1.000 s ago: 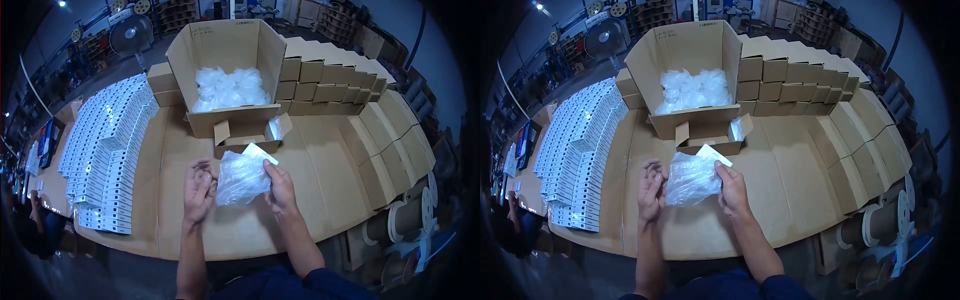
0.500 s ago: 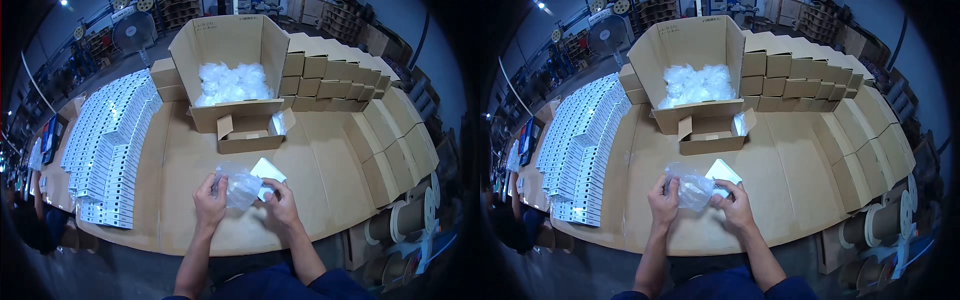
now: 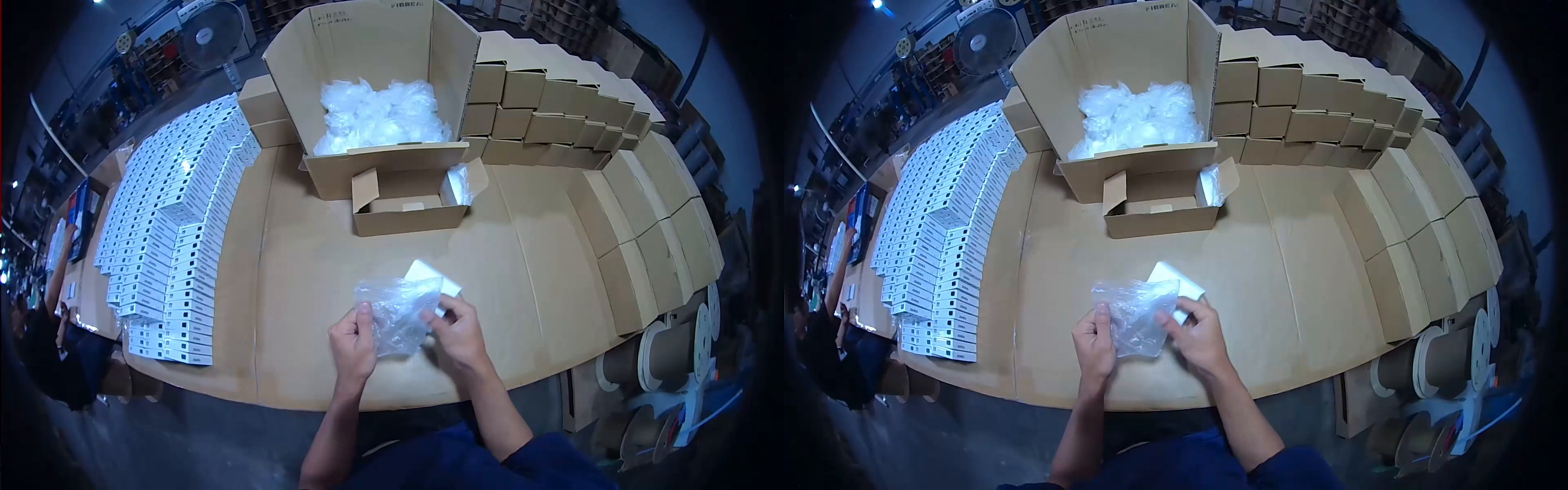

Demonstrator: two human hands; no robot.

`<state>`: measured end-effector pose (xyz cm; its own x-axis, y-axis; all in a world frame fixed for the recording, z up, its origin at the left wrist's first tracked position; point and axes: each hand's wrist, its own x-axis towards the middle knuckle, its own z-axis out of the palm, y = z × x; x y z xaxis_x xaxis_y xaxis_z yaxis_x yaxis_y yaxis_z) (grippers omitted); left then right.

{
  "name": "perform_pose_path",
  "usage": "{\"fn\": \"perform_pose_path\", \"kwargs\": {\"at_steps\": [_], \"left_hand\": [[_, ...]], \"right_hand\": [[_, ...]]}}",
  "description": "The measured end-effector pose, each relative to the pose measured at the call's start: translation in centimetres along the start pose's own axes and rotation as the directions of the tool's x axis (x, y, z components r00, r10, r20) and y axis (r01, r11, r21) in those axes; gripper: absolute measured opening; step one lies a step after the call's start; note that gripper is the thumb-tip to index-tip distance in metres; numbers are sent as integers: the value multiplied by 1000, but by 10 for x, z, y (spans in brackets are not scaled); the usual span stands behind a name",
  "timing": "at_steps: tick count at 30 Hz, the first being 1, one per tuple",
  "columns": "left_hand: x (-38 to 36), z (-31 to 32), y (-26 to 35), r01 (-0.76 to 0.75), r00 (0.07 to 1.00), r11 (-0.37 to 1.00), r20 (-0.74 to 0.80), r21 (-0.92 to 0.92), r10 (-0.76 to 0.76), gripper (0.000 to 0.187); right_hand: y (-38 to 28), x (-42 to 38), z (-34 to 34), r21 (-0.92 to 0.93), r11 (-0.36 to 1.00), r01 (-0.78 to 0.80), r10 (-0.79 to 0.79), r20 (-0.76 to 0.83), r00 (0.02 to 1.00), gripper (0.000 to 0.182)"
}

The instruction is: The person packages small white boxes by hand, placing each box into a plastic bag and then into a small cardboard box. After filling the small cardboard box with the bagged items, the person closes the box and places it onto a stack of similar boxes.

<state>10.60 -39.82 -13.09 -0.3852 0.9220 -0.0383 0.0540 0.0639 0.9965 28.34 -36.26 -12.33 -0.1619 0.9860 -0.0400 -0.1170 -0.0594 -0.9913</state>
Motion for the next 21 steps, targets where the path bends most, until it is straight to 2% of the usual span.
{"fn": "perform_pose_path", "kwargs": {"at_steps": [1, 3, 6, 7, 8, 10, 11, 14, 15, 18, 21], "left_hand": [[2, 1, -7, -15, 1000, 999, -25, -45, 14, 45], [7, 5, -20, -47, 997, 990, -74, -135, 37, 42], [22, -6, -14, -166, 962, 986, -221, -6, 160, 31], [23, -9, 0, -187, 952, 982, -239, 39, 191, 16], [22, -13, 9, -357, 890, 910, -221, 210, 399, 16], [20, -19, 25, -615, 664, 604, -80, 507, 743, 22], [16, -18, 32, -653, 671, 570, 31, 498, 741, 31], [18, -6, 52, -729, 661, 509, 279, 457, 696, 32], [21, -5, 49, -740, 661, 507, 338, 443, 669, 26], [25, -5, 37, -751, 658, 502, 425, 428, 621, 19], [23, -2, 36, -621, 777, 700, 392, 352, 493, 12]], "right_hand": [[11, -2, 0, -52, 999, -12, 13, 16, 1000, 23], [13, -6, 7, -90, 994, 55, -57, -23, 998, 23], [3, -8, 11, -247, 967, 65, -84, -65, 994, 21], [2, -8, 8, -324, 941, 96, -122, -59, 991, 20], [2, -7, 7, -400, 908, 126, -159, -51, 986, 19], [0, -7, 6, -423, 896, 139, -177, -52, 983, 19], [-2, -9, 7, -433, 890, 142, -181, -51, 982, 19], [-8, -13, 11, -465, 874, 141, -183, -45, 982, 18], [-8, -14, 11, -476, 869, 139, -177, -37, 983, 18], [-10, -17, 8, -502, 856, 126, -154, -16, 988, 18], [-14, -18, 2, -490, 864, 116, -111, 38, 993, 19]]}}
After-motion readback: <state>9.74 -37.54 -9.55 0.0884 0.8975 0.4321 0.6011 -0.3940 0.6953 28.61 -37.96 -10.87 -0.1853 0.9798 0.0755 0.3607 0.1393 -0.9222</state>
